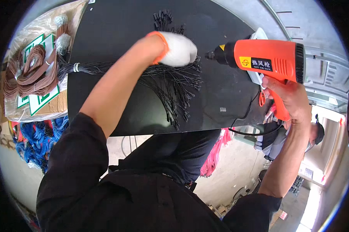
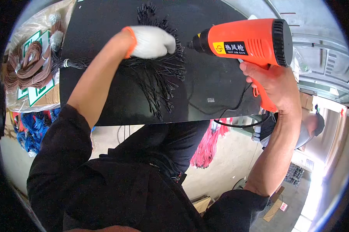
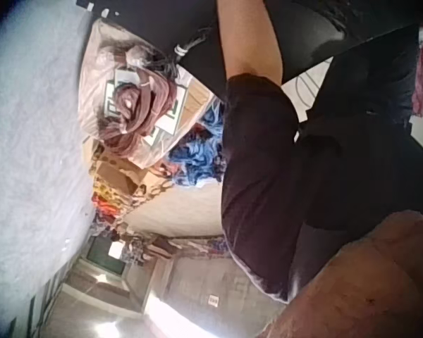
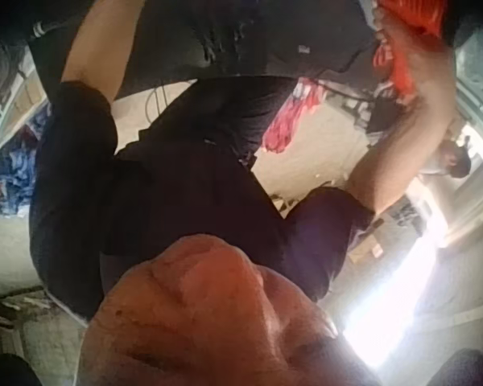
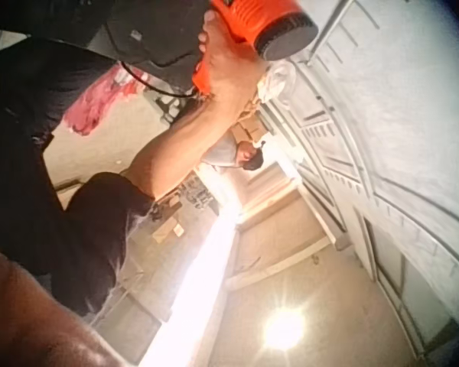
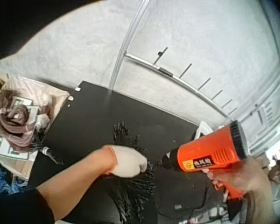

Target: Apply a heat gun to heat-shrink tubing on wire bundles.

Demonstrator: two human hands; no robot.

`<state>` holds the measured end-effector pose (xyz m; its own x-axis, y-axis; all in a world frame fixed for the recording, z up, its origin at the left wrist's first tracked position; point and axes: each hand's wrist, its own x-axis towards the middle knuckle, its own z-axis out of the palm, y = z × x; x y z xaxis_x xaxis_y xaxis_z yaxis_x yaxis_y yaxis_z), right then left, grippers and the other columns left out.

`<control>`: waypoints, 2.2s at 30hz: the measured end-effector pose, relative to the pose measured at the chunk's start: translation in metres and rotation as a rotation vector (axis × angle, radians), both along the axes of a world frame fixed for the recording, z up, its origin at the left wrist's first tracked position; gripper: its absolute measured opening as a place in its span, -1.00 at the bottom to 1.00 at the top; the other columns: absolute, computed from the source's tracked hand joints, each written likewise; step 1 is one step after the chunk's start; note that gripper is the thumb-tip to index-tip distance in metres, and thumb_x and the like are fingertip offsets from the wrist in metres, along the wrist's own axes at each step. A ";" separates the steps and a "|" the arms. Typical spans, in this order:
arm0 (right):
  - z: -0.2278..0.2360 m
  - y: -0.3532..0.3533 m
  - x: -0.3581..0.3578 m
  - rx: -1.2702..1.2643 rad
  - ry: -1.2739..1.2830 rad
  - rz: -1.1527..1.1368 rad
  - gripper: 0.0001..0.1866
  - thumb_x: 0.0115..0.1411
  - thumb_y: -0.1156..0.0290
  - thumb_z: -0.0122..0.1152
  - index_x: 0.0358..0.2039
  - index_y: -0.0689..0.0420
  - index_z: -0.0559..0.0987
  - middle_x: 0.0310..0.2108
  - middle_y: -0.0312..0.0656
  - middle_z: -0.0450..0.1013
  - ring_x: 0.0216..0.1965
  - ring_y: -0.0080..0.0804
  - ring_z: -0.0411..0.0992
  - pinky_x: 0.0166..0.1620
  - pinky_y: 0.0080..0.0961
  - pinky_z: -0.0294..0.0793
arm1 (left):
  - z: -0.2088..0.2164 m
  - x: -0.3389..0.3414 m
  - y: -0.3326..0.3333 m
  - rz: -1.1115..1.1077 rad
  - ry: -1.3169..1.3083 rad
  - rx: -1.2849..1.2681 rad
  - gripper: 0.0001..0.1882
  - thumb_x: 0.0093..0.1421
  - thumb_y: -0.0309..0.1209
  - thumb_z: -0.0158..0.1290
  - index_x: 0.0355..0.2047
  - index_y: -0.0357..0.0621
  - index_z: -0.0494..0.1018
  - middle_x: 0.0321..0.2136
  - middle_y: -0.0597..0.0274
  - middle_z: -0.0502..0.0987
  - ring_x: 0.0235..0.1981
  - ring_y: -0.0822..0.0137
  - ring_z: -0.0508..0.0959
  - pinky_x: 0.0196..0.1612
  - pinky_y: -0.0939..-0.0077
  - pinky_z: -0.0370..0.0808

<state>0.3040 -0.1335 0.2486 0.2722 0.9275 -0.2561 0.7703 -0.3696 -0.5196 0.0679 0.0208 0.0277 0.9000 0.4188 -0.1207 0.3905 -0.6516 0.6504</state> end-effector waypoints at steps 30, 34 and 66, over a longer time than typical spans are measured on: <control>-0.013 -0.002 0.002 -0.090 -0.049 0.015 -0.71 0.27 0.46 0.51 -0.04 0.23 0.67 -0.29 -0.21 0.64 -0.37 -0.45 0.58 -0.28 -0.51 0.57 | 0.006 -0.045 0.036 0.404 -0.056 0.177 -0.80 0.10 -0.42 0.06 -0.39 -0.37 0.49 -0.44 -0.30 0.51 -0.45 -0.24 0.43 -0.29 -0.02 0.49; -0.018 0.012 -0.003 0.000 0.012 -0.002 -0.70 0.26 0.39 0.53 -0.06 0.22 0.68 -0.31 -0.26 0.64 -0.37 -0.50 0.58 -0.28 -0.52 0.56 | -0.004 -0.050 0.041 0.385 -0.118 0.181 -0.81 0.10 -0.41 0.06 -0.42 -0.35 0.46 -0.47 -0.28 0.47 -0.48 -0.20 0.37 -0.32 0.00 0.46; -0.019 0.026 -0.011 -0.003 -0.005 0.062 -0.72 0.29 0.31 0.51 -0.10 0.20 0.71 -0.32 -0.27 0.64 -0.37 -0.52 0.57 -0.29 -0.51 0.55 | -0.001 -0.022 0.016 0.145 0.238 0.066 -0.52 0.24 -0.44 -0.05 0.12 -0.11 0.66 0.04 -0.03 0.69 0.04 -0.05 0.68 0.17 0.10 0.56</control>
